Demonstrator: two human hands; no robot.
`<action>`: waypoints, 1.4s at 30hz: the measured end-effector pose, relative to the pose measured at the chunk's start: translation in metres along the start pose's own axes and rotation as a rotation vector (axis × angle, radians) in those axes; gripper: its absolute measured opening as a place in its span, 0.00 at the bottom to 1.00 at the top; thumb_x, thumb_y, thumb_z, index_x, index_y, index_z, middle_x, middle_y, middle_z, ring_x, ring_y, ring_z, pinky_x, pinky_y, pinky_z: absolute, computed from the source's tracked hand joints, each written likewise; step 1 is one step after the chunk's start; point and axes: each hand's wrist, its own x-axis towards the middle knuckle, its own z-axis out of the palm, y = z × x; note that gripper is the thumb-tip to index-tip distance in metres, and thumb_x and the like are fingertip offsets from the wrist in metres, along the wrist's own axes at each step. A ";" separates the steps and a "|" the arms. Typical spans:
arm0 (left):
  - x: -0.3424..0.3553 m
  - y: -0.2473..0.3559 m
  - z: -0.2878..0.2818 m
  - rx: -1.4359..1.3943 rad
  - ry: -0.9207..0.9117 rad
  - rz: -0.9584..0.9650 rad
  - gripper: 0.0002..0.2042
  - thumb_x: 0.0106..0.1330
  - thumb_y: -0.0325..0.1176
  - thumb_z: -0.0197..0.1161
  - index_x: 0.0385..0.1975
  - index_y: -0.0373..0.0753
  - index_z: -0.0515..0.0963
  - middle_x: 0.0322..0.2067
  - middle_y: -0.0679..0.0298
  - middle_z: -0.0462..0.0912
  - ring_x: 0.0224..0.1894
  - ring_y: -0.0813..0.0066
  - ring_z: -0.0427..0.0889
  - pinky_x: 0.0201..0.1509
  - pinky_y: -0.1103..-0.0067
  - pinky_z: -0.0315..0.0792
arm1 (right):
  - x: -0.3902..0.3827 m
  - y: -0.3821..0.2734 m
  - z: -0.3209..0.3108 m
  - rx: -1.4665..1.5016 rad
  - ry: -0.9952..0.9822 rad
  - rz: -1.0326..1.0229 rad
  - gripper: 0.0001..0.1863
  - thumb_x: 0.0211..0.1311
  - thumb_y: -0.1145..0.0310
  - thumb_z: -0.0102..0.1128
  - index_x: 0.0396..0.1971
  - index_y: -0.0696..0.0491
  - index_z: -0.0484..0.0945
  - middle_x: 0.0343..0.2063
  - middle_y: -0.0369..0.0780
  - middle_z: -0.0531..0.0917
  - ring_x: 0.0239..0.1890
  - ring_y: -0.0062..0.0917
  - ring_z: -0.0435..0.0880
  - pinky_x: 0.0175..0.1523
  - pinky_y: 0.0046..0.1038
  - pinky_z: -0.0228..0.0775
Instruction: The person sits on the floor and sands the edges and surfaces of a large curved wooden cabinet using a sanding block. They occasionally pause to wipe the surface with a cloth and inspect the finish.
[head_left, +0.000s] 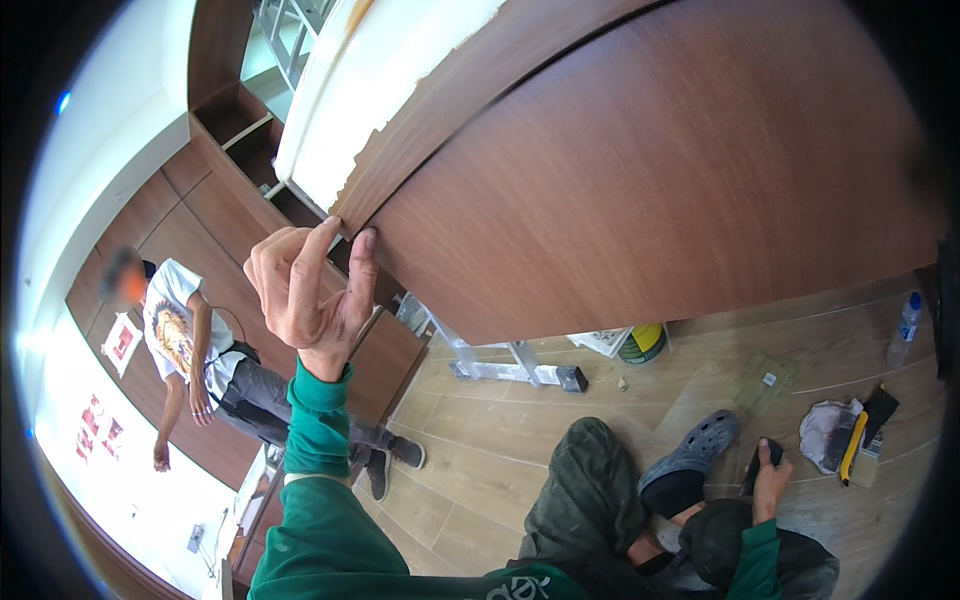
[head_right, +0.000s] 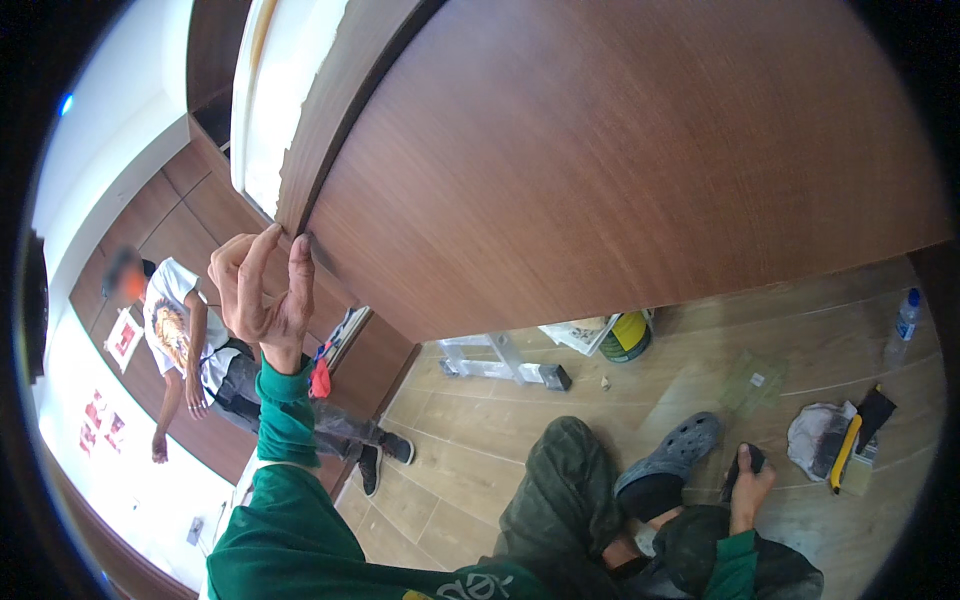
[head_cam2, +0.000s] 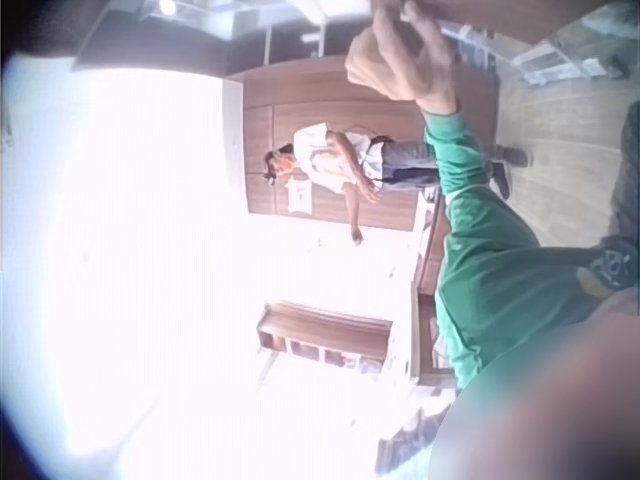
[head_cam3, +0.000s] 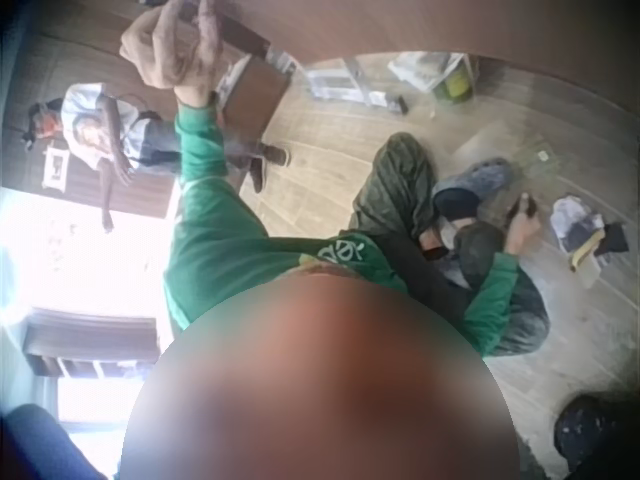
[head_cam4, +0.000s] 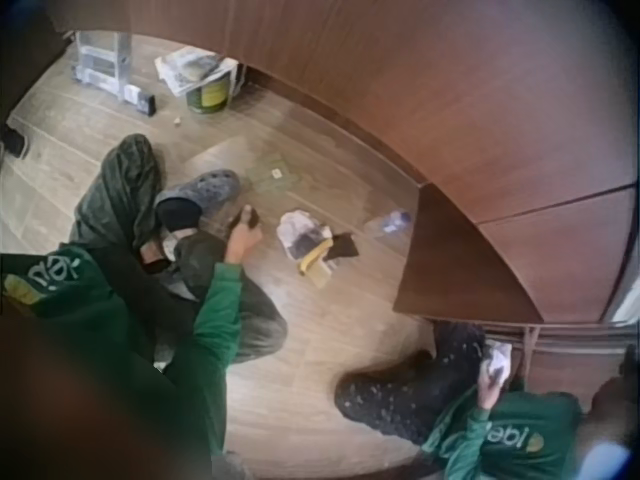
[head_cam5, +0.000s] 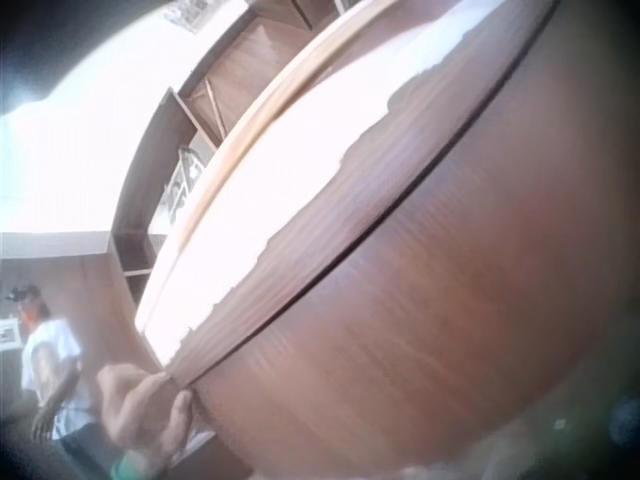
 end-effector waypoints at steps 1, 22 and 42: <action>0.002 0.001 0.001 -0.001 -0.001 0.003 0.15 0.50 0.28 0.80 0.37 0.36 0.86 0.29 0.62 0.82 0.34 0.66 0.80 0.41 0.72 0.71 | 0.001 0.002 -0.002 -0.003 -0.006 -0.006 0.18 0.65 0.60 0.70 0.36 0.63 0.81 0.24 0.38 0.82 0.19 0.23 0.77 0.22 0.28 0.71; 0.035 0.020 0.018 -0.090 0.106 0.099 0.18 0.45 0.29 0.82 0.39 0.41 0.87 0.32 0.65 0.81 0.36 0.70 0.80 0.42 0.74 0.68 | -0.002 -0.001 0.001 0.010 -0.026 -0.018 0.16 0.65 0.63 0.70 0.33 0.62 0.81 0.21 0.39 0.81 0.16 0.24 0.78 0.22 0.29 0.70; 0.068 0.037 0.025 -0.159 0.172 0.108 0.19 0.43 0.29 0.82 0.38 0.41 0.86 0.33 0.67 0.82 0.37 0.69 0.81 0.42 0.73 0.69 | -0.006 -0.013 -0.002 -0.202 0.081 -0.017 0.24 0.61 0.55 0.72 0.32 0.66 0.83 0.27 0.42 0.85 0.31 0.27 0.80 0.41 0.35 0.73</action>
